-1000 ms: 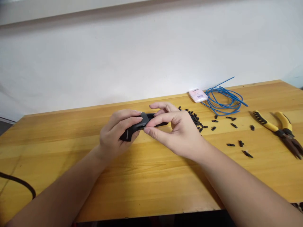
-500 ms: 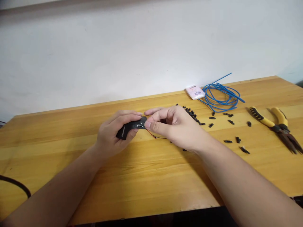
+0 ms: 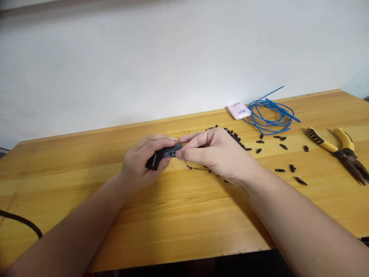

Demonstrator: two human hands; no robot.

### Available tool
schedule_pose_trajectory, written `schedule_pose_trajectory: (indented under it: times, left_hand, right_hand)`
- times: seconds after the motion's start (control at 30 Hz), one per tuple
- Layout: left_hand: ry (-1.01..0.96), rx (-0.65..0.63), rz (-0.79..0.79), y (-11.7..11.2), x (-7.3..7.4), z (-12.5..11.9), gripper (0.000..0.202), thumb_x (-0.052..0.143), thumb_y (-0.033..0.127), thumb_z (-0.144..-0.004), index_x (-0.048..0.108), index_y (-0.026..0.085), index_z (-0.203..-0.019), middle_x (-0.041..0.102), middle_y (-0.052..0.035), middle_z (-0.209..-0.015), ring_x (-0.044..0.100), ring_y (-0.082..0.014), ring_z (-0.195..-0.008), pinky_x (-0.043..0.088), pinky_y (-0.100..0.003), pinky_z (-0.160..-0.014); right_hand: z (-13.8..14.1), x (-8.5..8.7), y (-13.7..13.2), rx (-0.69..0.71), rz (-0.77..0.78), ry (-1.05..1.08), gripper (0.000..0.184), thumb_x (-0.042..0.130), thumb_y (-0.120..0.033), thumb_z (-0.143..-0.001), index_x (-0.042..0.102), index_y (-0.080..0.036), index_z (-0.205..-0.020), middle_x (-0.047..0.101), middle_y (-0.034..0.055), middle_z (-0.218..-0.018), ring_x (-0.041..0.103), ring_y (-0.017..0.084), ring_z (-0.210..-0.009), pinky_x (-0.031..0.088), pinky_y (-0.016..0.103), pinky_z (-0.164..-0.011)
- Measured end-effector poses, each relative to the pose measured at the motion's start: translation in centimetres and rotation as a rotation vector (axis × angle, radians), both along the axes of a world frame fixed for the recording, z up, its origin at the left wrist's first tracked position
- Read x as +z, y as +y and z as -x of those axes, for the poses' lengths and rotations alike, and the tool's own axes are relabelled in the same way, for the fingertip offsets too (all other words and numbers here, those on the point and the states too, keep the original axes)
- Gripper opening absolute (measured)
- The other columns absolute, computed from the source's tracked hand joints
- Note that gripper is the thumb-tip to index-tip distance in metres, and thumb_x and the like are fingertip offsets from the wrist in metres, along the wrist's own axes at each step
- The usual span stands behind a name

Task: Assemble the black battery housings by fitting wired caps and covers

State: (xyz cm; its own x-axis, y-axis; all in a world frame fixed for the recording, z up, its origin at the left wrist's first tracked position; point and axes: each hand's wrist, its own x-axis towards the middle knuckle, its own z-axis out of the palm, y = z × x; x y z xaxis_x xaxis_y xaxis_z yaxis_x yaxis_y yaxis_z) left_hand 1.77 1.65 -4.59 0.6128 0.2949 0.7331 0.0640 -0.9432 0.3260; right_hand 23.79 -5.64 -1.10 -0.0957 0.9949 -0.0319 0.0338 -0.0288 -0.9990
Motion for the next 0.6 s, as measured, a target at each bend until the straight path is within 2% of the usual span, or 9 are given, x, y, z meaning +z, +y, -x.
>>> schedule_pose_trajectory:
  times: [0.4, 0.6]
  left_hand:
    - [-0.007, -0.004, 0.006, 0.09, 0.02, -0.16, 0.033, 0.066, 0.010, -0.094, 0.063, 0.015, -0.126, 0.074, -0.0115, -0.120, 0.069, -0.0180, -0.115, 0.058, -0.032, -0.104]
    - [-0.014, 0.037, 0.050, -0.20, 0.36, -0.07, 0.031, 0.067, 0.012, -0.094, 0.064, 0.018, -0.125, 0.074, -0.0093, -0.118, 0.070, -0.0174, -0.112, 0.058, -0.031, -0.100]
  right_hand:
    - [-0.14, -0.59, 0.32, -0.022, 0.004, 0.040, 0.020, 0.090, -0.035, -0.074, 0.078, -0.021, -0.065, 0.077, 0.0064, -0.084, 0.067, 0.030, -0.120, 0.053, 0.040, -0.097]
    - [-0.23, -0.73, 0.35, -0.056, -0.052, 0.101, 0.014, 0.089, -0.035, -0.080, 0.082, -0.023, -0.077, 0.079, 0.0061, -0.108, 0.070, 0.025, -0.117, 0.054, 0.036, -0.101]
